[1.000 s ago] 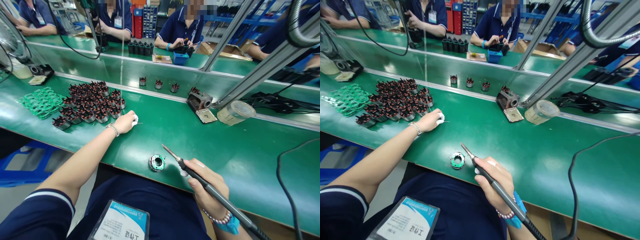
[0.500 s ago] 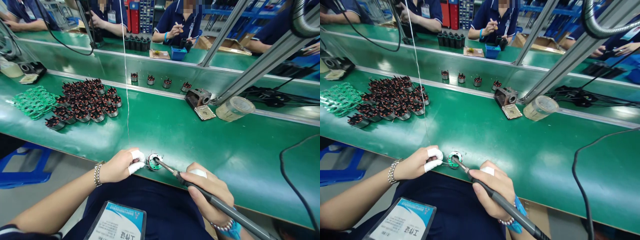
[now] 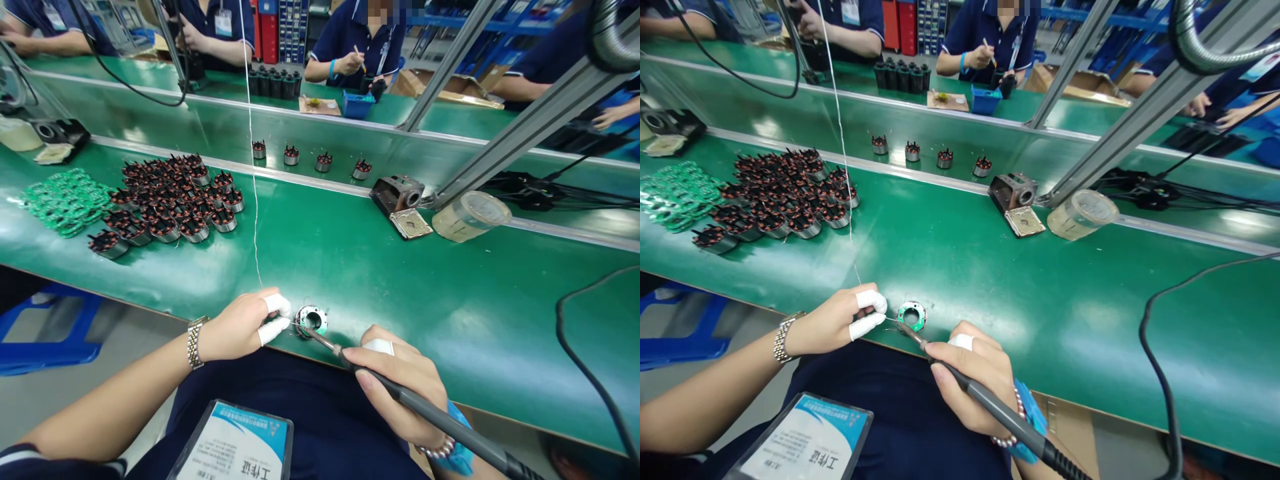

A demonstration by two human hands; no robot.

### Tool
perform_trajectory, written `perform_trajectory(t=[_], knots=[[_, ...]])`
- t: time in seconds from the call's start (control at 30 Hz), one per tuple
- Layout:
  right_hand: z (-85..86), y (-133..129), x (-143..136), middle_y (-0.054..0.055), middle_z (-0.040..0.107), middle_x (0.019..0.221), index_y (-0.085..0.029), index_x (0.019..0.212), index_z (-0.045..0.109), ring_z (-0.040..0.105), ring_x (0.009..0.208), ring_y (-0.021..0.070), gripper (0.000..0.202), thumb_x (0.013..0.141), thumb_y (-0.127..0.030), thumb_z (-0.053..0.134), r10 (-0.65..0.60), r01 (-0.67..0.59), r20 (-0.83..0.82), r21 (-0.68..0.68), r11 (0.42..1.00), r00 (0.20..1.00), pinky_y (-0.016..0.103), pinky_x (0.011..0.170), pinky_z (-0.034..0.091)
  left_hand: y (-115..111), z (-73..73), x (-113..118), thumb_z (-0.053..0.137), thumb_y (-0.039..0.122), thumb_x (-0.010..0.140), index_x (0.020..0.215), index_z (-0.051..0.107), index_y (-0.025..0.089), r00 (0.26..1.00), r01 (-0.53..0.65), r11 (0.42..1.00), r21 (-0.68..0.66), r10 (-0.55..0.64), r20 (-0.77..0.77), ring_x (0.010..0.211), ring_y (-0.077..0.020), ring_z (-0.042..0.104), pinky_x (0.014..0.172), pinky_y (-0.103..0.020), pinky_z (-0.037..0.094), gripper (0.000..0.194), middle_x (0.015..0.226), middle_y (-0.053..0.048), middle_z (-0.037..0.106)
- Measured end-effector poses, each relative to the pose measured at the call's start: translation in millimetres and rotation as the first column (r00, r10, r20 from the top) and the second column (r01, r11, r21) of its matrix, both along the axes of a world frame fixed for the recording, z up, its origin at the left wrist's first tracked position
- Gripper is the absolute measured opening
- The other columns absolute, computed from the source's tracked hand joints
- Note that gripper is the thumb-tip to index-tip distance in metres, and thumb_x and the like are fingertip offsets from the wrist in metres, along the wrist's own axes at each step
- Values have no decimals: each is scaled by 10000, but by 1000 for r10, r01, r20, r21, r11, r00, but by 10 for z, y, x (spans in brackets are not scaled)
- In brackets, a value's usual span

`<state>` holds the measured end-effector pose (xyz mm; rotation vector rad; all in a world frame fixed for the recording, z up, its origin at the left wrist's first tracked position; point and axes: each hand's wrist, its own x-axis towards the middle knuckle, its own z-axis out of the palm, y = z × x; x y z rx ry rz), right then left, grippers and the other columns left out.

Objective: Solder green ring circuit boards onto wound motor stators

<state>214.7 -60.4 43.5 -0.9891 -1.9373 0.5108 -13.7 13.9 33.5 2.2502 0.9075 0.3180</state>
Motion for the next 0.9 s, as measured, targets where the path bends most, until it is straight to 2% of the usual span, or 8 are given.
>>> perform_trajectory(t=[0.27, 0.37, 0.47, 0.57, 0.63, 0.7, 0.8, 0.9], knots=[[43, -2, 16, 21, 556, 558, -176, 906, 631, 538, 532, 146, 238, 736, -78, 496, 2, -2, -5, 34, 999, 1000, 273, 471, 468, 40, -1, -63, 437, 246, 827, 760, 506, 179, 996, -44, 999, -22, 45, 70, 592, -115, 440, 568, -237, 373, 117, 700, -1, 486], [44, 10, 80, 33, 583, 614, -182, 968, 609, 565, 582, 155, 224, 771, -127, 517, 1, -1, -7, 71, 998, 1000, 281, 508, 493, 12, -47, -167, 426, 214, 830, 881, 527, 185, 972, -189, 982, 13, 185, 142, 681, -125, 502, 640, -255, 423, 117, 873, -42, 553], [4, 65, 133, 41, 604, 653, -188, 1023, 573, 586, 631, 162, 211, 822, -215, 517, -13, 11, 20, 88, 996, 1000, 287, 554, 507, -122, -145, -209, 432, 172, 820, 1059, 508, 194, 899, -408, 910, 73, 386, 206, 778, -138, 537, 724, -285, 445, 252, 1109, -92, 528], [-46, 185, 110, 37, 628, 705, -201, 984, 552, 607, 681, 151, 176, 819, -147, 517, 13, -18, 79, 60, 998, 997, 287, 640, 514, -302, -246, -114, 496, 219, 800, 1007, 561, 189, 875, -433, 894, -115, 447, 186, 695, -134, 551, 662, -262, 464, 219, 923, -61, 608], [-63, 293, 56, 45, 639, 780, -195, 971, 528, 615, 787, 155, 211, 794, -81, 513, 129, -133, 122, 30, 991, 984, 297, 736, 509, -384, -284, 0, 538, 252, 777, 940, 601, 184, 887, -360, 867, -344, 432, 163, 645, -131, 560, 621, -245, 472, 188, 790, -31, 634], [-64, 407, 1, 61, 633, 846, -175, 1002, 492, 597, 881, 161, 255, 774, -58, 488, 280, -282, 167, -10, 959, 945, 314, 816, 490, -412, -292, 104, 562, 262, 753, 888, 627, 171, 875, -317, 802, -506, 453, 169, 662, -140, 580, 640, -249, 482, 175, 764, -28, 656], [-55, 547, -37, 85, 615, 929, -156, 1047, 444, 574, 931, 161, 299, 766, -55, 436, 419, -411, 233, -85, 908, 878, 326, 849, 476, -379, -255, 177, 592, 255, 714, 806, 650, 155, 836, -309, 726, -614, 516, 189, 702, -153, 597, 675, -259, 486, 147, 779, -36, 678], [-63, 602, -30, 90, 608, 983, -171, 1067, 427, 572, 924, 157, 293, 790, -74, 433, 445, -426, 275, -128, 896, 852, 308, 809, 488, -322, -201, 165, 619, 230, 677, 742, 658, 155, 814, -296, 691, -659, 543, 203, 690, -146, 591, 676, -253, 479, 106, 750, -25, 678]])
